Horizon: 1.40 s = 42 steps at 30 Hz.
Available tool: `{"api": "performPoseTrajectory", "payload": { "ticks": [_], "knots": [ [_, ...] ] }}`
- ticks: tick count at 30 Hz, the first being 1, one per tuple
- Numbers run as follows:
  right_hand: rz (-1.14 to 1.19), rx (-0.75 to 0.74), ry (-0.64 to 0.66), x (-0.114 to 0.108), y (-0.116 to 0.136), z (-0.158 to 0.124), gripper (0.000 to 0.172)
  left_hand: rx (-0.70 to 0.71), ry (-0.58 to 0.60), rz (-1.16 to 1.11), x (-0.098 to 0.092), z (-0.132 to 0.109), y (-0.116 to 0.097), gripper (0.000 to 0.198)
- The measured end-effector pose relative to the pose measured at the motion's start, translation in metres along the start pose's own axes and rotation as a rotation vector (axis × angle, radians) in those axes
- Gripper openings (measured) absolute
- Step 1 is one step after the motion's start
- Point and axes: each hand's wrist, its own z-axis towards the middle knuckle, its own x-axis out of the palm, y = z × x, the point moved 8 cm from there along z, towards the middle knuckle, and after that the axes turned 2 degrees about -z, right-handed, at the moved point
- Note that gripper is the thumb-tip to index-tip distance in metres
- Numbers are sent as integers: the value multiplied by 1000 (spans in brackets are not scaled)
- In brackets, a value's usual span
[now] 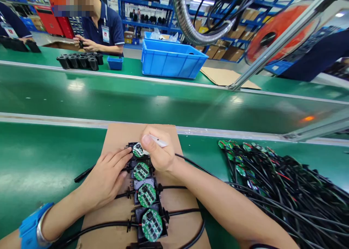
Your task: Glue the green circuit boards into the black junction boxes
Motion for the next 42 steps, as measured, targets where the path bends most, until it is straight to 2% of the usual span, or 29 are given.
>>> {"api": "performPoseTrajectory", "payload": {
  "ticks": [14,17,19,22,25,29,33,42],
  "knots": [
    [-70,-19,-60,-5,-7,14,41,9,28,32,4,0,1,46],
    [-31,-21,-69,-8,-2,14,39,14,3,18,1,1,0,45],
    [76,-29,-72,-8,8,13,36,13,-53,-2,-5,0,-1,43],
    [263,7,-37,1,23,5,32,82,-185,-93,-16,-5,-8,35],
    [358,93,16,16,26,-8,31,187,-248,-216,-20,-12,-18,25],
    [392,84,45,32,19,-18,32,218,-235,-262,-16,-15,-22,23],
    [387,73,53,38,10,-17,32,233,-235,-262,-15,-15,-21,24],
    [335,136,65,30,16,-21,32,241,-245,-231,-18,-13,-23,26]
  ]
}}
